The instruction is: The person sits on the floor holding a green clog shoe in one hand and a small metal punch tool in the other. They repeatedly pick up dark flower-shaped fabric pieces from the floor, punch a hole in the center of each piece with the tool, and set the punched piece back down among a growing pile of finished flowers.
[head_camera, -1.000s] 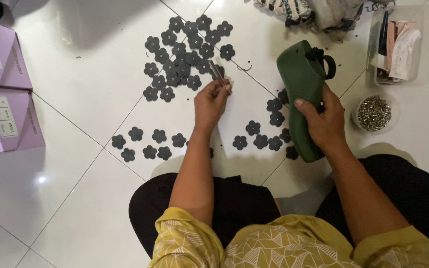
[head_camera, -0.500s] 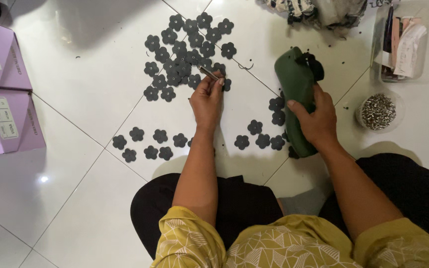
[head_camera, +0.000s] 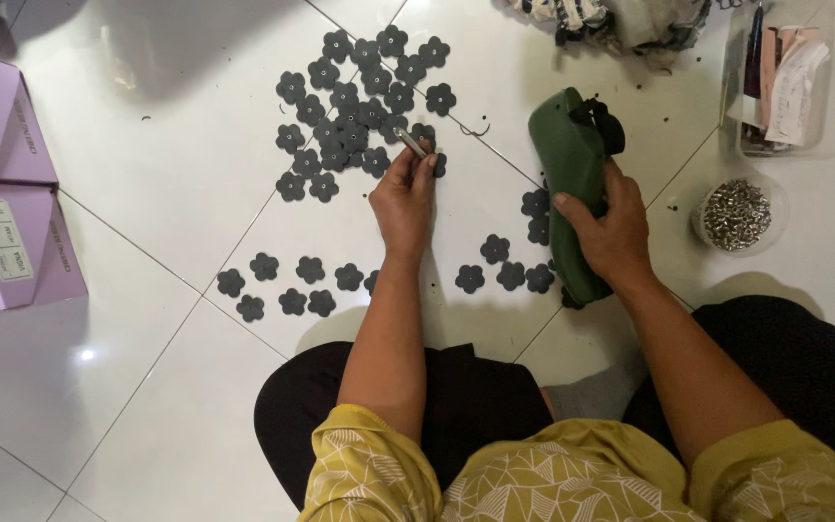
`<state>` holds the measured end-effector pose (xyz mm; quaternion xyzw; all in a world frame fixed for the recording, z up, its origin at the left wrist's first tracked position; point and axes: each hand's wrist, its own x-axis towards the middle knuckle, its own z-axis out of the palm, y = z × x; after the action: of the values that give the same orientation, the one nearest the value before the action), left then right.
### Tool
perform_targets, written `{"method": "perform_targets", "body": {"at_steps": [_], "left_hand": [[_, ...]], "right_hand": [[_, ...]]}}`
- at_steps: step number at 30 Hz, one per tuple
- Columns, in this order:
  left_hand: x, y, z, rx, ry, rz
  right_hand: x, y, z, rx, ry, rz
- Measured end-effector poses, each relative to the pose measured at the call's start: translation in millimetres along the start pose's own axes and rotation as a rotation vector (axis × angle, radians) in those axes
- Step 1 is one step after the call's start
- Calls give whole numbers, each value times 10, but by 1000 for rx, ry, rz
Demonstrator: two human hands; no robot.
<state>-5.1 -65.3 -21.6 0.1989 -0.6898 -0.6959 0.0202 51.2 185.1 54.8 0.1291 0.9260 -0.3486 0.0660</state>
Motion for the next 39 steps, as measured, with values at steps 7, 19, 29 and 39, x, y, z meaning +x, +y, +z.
{"method": "perform_targets", "body": {"at_steps": [7,19,29,39], "left_hand": [[-41,124,25,78,16,-24],[-82,239,0,251,-2,23],[-64,175,-31,155,-31,76],[-113,256,-13,315,5,111]], "right_hand": [[8,5,1,-37,13,-16],[-32,-80,-26,-71,9,-29],[-18,-37,-20,-81,4,-38],[-135,-393,-149,-23,-6,-153]]}}
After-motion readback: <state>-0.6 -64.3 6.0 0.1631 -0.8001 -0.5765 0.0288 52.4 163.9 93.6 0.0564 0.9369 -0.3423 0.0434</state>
